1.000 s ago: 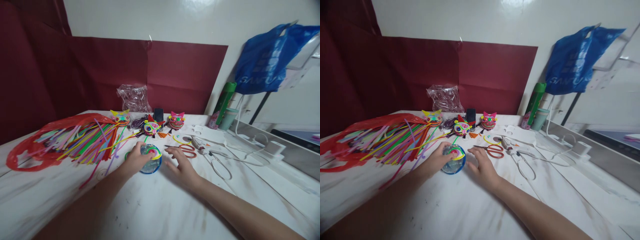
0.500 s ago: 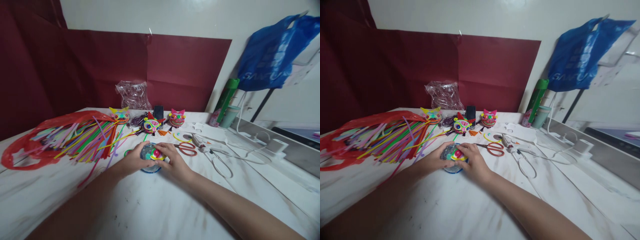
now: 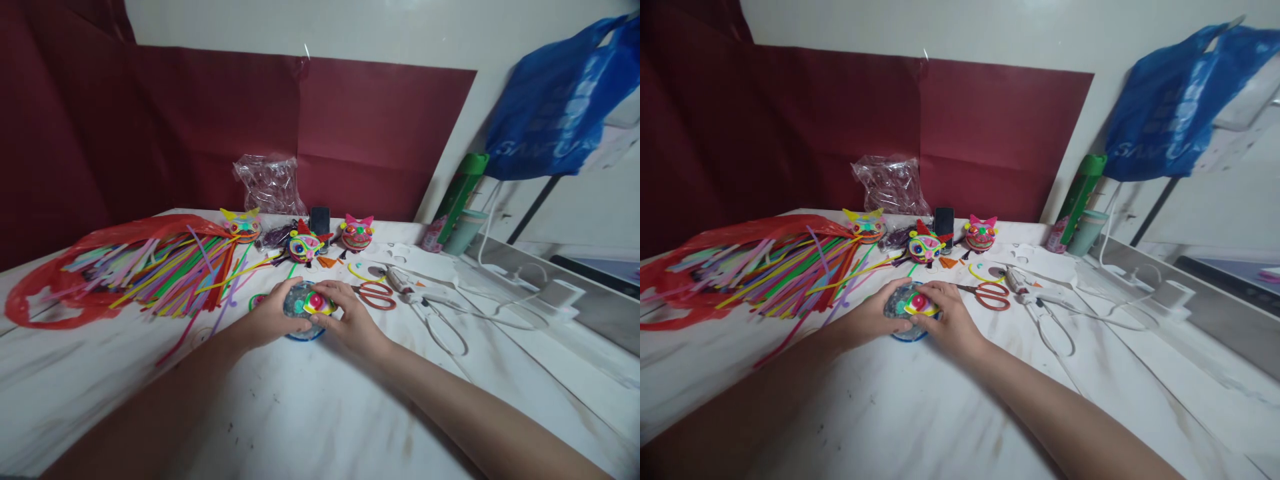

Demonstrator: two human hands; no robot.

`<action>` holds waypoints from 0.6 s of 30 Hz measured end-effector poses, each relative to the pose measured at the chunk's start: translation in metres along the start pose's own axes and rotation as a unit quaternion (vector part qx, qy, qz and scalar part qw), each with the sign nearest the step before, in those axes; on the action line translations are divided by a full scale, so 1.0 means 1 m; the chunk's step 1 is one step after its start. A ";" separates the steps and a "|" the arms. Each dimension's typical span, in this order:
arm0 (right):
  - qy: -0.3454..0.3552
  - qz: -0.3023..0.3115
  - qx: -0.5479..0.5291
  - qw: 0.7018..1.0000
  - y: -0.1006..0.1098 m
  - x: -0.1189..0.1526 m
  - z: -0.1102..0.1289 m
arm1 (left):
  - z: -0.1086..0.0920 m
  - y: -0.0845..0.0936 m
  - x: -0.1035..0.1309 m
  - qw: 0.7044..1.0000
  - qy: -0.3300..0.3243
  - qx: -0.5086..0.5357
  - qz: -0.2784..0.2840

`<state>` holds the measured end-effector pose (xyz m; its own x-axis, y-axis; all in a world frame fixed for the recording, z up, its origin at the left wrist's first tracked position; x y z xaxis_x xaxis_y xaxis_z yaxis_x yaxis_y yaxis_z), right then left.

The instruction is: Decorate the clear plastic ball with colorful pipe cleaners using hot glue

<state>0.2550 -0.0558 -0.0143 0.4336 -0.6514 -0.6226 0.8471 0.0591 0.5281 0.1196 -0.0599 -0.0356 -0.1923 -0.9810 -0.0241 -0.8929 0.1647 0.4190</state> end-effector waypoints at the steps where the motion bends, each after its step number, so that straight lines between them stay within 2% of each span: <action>1: -0.002 0.000 -0.002 1.000 0.000 0.000 0.000 | 0.000 0.000 0.000 1.000 -0.003 0.003 0.000; 6: 0.008 -0.004 -0.002 1.000 0.000 0.000 0.001 | -0.003 0.001 0.001 1.000 -0.027 -0.001 0.000; 13: 0.020 -0.015 0.011 1.000 0.000 0.002 0.005 | -0.009 0.000 0.001 0.999 -0.029 -0.025 -0.005; 18: 0.023 -0.015 0.010 1.000 0.000 0.002 0.006 | -0.007 0.001 0.000 0.999 -0.030 -0.024 -0.018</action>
<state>0.2541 -0.0614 -0.0122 0.4219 -0.6179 -0.6635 0.8541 0.0254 0.5195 0.1214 -0.0604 -0.0289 -0.1848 -0.9783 -0.0933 -0.8795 0.1223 0.4599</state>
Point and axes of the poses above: each hand's wrist, its own x-axis away from the middle knuckle, its own y-axis out of the back of the hand, z = x × y, the point moved 9 cm from there along -x, towards the middle knuckle
